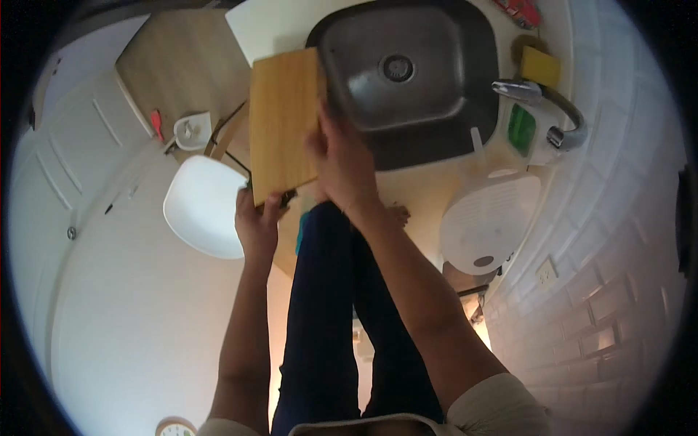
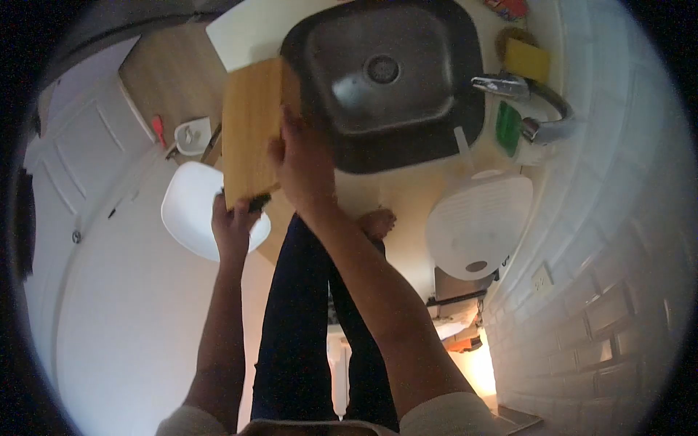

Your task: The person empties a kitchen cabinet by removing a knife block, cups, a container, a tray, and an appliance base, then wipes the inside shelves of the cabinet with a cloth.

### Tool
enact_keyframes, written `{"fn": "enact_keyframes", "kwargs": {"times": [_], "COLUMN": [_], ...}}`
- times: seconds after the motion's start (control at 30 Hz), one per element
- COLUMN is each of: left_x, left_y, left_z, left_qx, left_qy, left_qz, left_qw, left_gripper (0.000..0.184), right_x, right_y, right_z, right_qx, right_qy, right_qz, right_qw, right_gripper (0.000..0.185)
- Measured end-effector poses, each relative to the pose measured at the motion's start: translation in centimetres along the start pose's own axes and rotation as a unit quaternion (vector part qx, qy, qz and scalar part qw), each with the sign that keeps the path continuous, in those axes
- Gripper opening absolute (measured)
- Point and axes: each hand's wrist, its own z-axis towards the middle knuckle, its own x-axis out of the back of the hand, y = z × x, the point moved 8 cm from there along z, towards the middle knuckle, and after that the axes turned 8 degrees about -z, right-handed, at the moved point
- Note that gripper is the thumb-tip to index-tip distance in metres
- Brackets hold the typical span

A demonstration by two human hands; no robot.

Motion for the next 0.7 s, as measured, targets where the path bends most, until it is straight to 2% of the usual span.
{"fn": "enact_keyframes", "kwargs": {"times": [0.07, 0.13, 0.2, 0.27, 0.3, 0.33, 0.4, 0.43, 0.53, 0.57, 0.63, 0.67, 0.7], "left_x": [-0.1, 0.7, 0.7, 1.2, 0.5, 0.6, 0.3, 0.2, -0.6, -0.9, -1.4, -1.5, -1.5], "left_y": [-0.4, -1.0, -0.8, -1.6, 0.6, 0.4, 0.7, 0.1, -3.6, -2.9, -3.5, -4.1, -3.9], "left_z": [-1.1, -2.2, -0.5, -0.1, 0.1, 1.0, 3.3, 4.6, 8.4, 9.0, 10.0, 10.1, 9.8], "left_qx": [0.031, 0.026, -0.011, 0.003, 0.045, 0.043, -0.048, -0.089, -0.058, -0.072, -0.047, -0.023, -0.02], "left_qy": [0.026, 0.035, 0.048, 0.013, 0.005, 0.005, -0.065, -0.07, -0.11, -0.117, -0.121, -0.124, -0.124], "left_qz": [-0.09, -0.063, -0.057, -0.081, -0.144, -0.143, -0.015, 0.023, -0.008, 0.05, 0.039, 0.027, 0.03], "left_qw": [0.995, 0.997, 0.997, 0.997, 0.988, 0.989, 0.997, 0.993, 0.992, 0.989, 0.991, 0.992, 0.992], "left_gripper": [0.034, 0.034, 0.033, 0.032, 0.03, 0.03, 0.029, 0.03, 0.031, 0.03, 0.031, 0.032, 0.032], "right_x": [-0.5, -1.4, -2.0, -2.9, -3.1, -3.4, -2.7, -3.2, -4.0, -4.3, -5.0, -5.0, -4.0], "right_y": [-1.8, -1.9, -1.9, -0.4, 0.1, 0.4, 0.7, 1.2, 2.1, 2.5, 2.9, 3.0, 2.0], "right_z": [-0.7, -1.6, -1.3, -1.6, -1.2, -0.7, -0.1, 0.5, 2.7, 3.5, 4.4, 4.9, 5.3], "right_qx": [0.08, 0.073, 0.107, 0.094, 0.087, 0.087, 0.093, 0.068, 0.051, 0.051, 0.083, 0.082, 0.13], "right_qy": [0.003, -0.027, 0.005, -0.002, -0.001, 0.0, 0.034, 0.002, -0.008, -0.005, 0.017, 0.014, 0.032], "right_qz": [-0.051, -0.046, -0.071, -0.026, 0.019, 0.02, 0.086, 0.101, 0.109, 0.111, 0.031, 0.032, 0.042], "right_qw": [0.995, 0.996, 0.992, 0.995, 0.996, 0.996, 0.991, 0.993, 0.993, 0.993, 0.996, 0.996, 0.99], "right_gripper": [0.049, 0.049, 0.051, 0.054, 0.057, 0.057, 0.061, 0.069, 0.077, 0.077, 0.088, 0.088, 0.09]}}
